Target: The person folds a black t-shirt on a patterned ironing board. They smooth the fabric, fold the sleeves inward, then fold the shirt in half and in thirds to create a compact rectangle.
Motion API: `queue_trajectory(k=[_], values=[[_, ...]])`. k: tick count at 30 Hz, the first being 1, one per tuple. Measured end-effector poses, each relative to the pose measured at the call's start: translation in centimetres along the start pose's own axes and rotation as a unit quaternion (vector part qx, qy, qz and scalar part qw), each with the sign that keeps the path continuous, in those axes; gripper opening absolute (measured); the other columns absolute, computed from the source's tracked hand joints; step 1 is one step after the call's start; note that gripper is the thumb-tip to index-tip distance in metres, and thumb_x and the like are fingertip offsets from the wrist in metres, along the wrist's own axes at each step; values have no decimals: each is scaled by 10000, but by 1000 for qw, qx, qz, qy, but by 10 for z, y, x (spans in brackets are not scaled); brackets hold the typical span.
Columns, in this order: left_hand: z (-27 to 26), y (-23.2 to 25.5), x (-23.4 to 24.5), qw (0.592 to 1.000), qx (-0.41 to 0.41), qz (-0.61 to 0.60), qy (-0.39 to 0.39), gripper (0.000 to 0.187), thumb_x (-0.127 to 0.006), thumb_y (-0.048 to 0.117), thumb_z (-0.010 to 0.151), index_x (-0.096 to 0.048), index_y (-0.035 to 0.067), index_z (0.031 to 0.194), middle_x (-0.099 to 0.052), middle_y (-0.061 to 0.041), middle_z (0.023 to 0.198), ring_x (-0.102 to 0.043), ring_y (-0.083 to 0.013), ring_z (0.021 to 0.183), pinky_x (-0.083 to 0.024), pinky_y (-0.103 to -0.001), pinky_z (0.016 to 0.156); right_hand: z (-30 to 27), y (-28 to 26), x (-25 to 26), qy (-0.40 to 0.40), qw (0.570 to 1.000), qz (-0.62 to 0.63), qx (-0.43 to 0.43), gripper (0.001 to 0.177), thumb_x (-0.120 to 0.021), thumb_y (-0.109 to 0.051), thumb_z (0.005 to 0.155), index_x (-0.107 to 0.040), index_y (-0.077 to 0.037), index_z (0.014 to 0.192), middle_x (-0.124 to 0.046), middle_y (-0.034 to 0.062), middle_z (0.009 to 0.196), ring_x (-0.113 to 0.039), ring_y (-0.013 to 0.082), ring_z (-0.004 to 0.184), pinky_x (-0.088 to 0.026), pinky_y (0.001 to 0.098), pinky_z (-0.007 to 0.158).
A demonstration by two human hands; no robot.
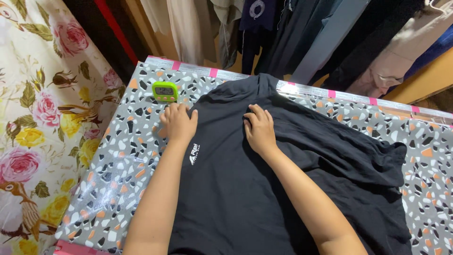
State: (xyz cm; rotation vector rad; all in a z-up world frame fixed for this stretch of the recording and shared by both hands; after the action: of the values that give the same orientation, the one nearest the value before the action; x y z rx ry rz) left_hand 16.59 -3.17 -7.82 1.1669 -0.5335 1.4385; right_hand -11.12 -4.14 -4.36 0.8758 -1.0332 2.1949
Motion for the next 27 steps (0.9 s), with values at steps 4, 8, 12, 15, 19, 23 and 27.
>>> queue_trajectory(k=[4,8,12,15,19,23,27], values=[[8,5,2,969,16,-244,-18,186,-734,266,931,-692,86,943,-645,-92,943,-666,-329,999,-490,-416,901,-5,1,-4,25,998,-50,25,118,-647,-192,1004,-686,-144,1104,-614,27,1307,-550,216,1328,-355,442,1145],[17,-13,-2,903,146,-400,-59,160,-736,320,941,-730,174,1006,-707,-50,731,-686,-214,714,-502,-314,644,-6,-6,0,33,997,-52,46,133,-646,-195,1007,-690,-138,1119,-626,32,1313,-565,217,1312,-389,434,1108],[15,-2,33,984,89,-113,-103,199,-677,455,973,-728,284,1062,-765,-80,902,-746,-308,927,-568,-438,775,-5,-7,0,2,998,-46,43,216,-632,-211,1019,-685,-131,1212,-629,59,1377,-551,241,1347,-383,456,1116],[9,-7,11,997,21,10,-78,259,-650,452,990,-710,216,1079,-758,-87,920,-748,-302,895,-575,-461,780,-6,-6,-2,-18,998,-41,33,261,-617,-226,1031,-681,-127,1263,-629,75,1401,-534,244,1373,-368,455,1129],[2,24,29,988,-112,100,41,242,-734,266,891,-616,118,1042,-592,-81,1071,-603,-291,1037,-467,-424,882,-8,0,-10,-19,997,-65,37,330,-656,-242,983,-678,-145,1297,-639,75,1418,-530,241,1389,-399,446,1124],[-4,63,7,977,-208,-44,17,132,-602,105,894,-642,119,1018,-611,-121,1028,-621,-345,1022,-479,-457,895,-7,0,-11,-11,996,-71,52,345,-649,-238,982,-672,-138,1311,-643,91,1414,-540,257,1378,-411,440,1116],[-9,92,-19,963,-196,-152,-105,238,-586,290,1002,-665,170,1192,-660,-89,1198,-606,-313,1231,-460,-466,1027,-8,7,-17,-42,995,-78,47,394,-630,-265,981,-650,-172,1363,-605,62,1468,-495,243,1422,-397,432,1141]])
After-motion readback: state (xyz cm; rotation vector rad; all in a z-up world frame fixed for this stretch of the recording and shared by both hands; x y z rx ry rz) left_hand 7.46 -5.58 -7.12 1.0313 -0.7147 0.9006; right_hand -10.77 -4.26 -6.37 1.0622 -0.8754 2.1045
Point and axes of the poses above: each hand's wrist, its own z-axis towards the middle knuckle, its own x-axis out of the back of the hand, y = z × x, the point moved 4 cm from there along z, towards the middle knuckle
